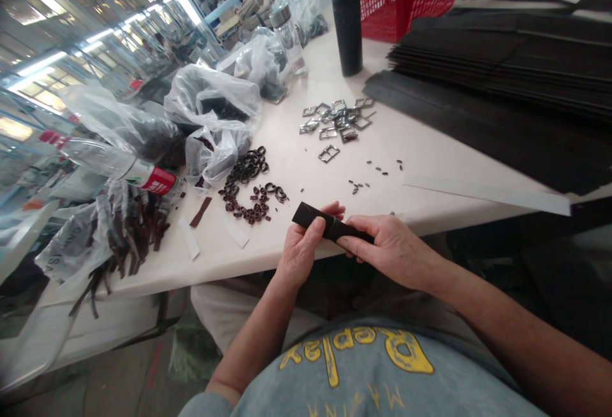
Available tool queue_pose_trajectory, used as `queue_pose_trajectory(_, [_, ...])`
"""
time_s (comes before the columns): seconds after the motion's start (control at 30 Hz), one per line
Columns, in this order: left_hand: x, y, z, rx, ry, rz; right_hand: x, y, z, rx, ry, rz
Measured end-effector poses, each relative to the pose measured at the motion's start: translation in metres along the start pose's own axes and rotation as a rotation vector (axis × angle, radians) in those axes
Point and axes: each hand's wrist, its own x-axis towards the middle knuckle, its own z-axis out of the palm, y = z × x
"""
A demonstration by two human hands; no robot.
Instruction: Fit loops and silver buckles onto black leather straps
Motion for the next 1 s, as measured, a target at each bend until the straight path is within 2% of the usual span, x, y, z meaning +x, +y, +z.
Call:
queue_pose_trajectory(0.1, [0.006, 0.002, -0.009, -0.025, 0.184, 0.033, -0.001, 0.002, -0.008, 0.001, -0.029, 0.046])
queue_pose_trajectory(0.17, [0.01, 0.005, -0.014, -0.028, 0.227, 0.038, -0.002, 0.005, -0.012, 0.0, -0.049, 0.061])
queue_pose_trajectory(0.27, [0.011, 0.009, -0.013, -0.025, 0.178, 0.019, -0.002, 0.008, -0.013, -0.002, -0.054, 0.041])
queue_pose_trajectory(0.43, [0.008, 0.01, 0.0, -0.059, 0.11, -0.044, 0.003, 0.007, -0.009, 0.023, -0.038, -0.04])
queue_pose_trajectory(0.63, [0.017, 0.011, 0.004, -0.109, 0.091, -0.021, 0.008, 0.007, -0.016, -0.064, -0.054, 0.004])
queue_pose_trajectory(0.77, [0.025, 0.019, 0.0, -0.024, 0.004, -0.042, 0.005, 0.009, -0.036, -0.168, -0.03, 0.023])
queue_pose_trajectory(0.87, [0.04, 0.024, -0.012, 0.089, -0.067, -0.059, 0.007, 0.02, -0.061, -0.236, 0.091, 0.097])
queue_pose_trajectory(1.0, [0.078, 0.027, -0.031, 0.247, -0.086, 0.021, 0.015, 0.044, -0.09, -0.167, 0.28, 0.269])
